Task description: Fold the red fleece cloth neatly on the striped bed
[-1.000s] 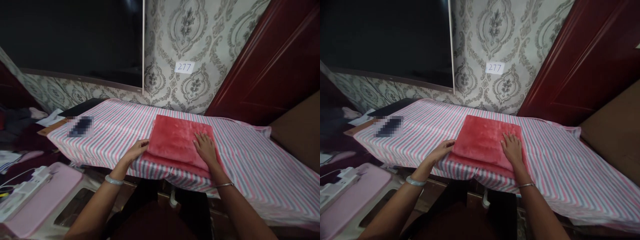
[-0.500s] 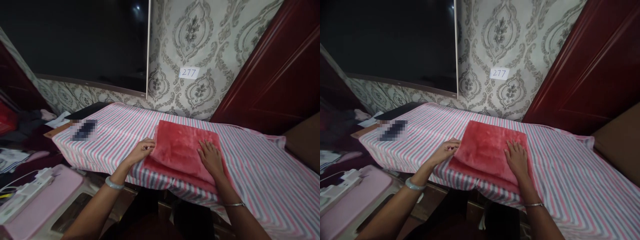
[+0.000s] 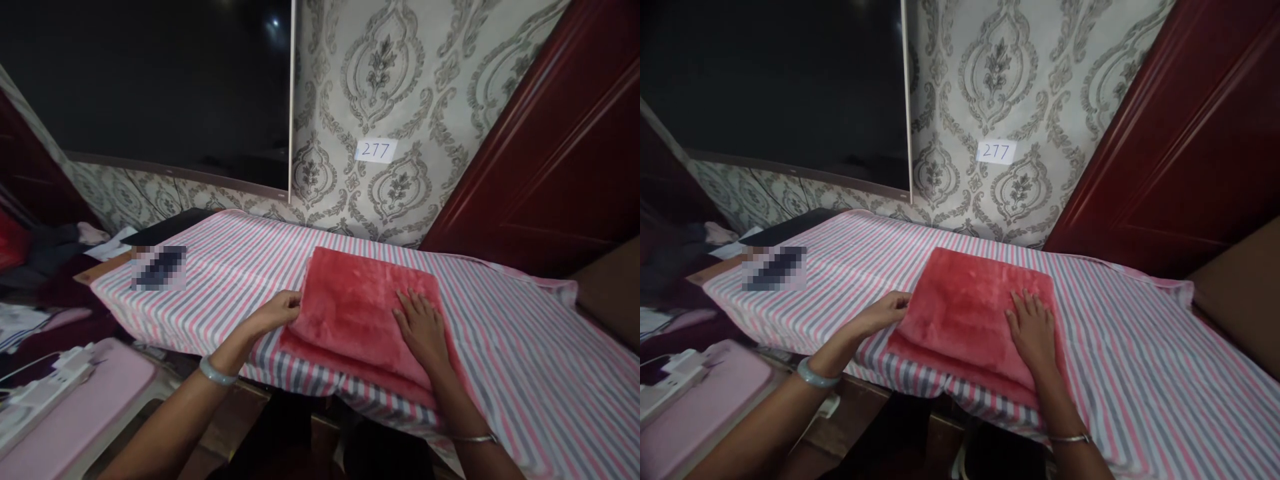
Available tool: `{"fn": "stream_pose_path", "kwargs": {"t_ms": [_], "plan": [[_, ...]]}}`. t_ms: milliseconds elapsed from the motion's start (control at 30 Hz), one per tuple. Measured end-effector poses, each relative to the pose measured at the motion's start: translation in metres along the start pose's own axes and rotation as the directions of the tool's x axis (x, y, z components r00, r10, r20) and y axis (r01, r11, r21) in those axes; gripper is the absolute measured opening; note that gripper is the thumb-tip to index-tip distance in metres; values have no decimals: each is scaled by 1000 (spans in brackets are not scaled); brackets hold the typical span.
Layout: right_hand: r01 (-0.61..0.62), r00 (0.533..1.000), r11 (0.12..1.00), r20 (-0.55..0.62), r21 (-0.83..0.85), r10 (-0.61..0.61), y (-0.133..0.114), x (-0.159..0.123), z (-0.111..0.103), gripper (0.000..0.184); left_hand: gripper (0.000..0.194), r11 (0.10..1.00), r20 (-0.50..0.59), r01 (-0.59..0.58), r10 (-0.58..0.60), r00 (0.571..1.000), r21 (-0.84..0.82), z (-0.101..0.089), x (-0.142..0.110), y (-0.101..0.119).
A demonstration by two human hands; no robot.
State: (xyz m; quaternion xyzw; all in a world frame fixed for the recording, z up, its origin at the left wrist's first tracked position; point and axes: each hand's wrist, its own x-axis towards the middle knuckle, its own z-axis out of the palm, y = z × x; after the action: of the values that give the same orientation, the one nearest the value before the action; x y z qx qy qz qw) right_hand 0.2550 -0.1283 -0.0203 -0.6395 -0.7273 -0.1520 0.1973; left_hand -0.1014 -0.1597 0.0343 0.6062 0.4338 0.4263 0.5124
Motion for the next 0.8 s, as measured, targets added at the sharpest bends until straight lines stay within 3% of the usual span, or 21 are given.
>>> {"fn": "stream_pose_path", "kwargs": {"t_ms": [67, 167, 300, 467, 600, 800], "plan": [[2, 1000, 1000, 8, 5, -2, 0, 0, -1, 53, 19, 996, 27, 35, -33, 999, -83, -2, -6, -3], [-6, 999, 1000, 32, 7, 6, 0, 0, -1, 53, 29, 981, -53, 44, -55, 997, -189, -9, -18, -12], [-2, 999, 1000, 34, 11, 1, 2, 0, 1, 52, 32, 977, 10, 83, -83, 997, -195, -14, -24, -19], [4, 1000, 1000, 16, 19, -5, 2, -1, 3, 54, 35, 986, 41, 129, -125, 991, -107, -13, -11, -9], [0, 1000, 1000, 13, 30, 0, 1, 0, 2, 53, 48, 974, -32, 204, -208, 978, -99, -4, -1, 5], [-15, 1000, 999, 16, 42, 15, -2, 1, -3, 51, 31, 954, 0, 217, -221, 975, -206, 3, 20, 18]]}}
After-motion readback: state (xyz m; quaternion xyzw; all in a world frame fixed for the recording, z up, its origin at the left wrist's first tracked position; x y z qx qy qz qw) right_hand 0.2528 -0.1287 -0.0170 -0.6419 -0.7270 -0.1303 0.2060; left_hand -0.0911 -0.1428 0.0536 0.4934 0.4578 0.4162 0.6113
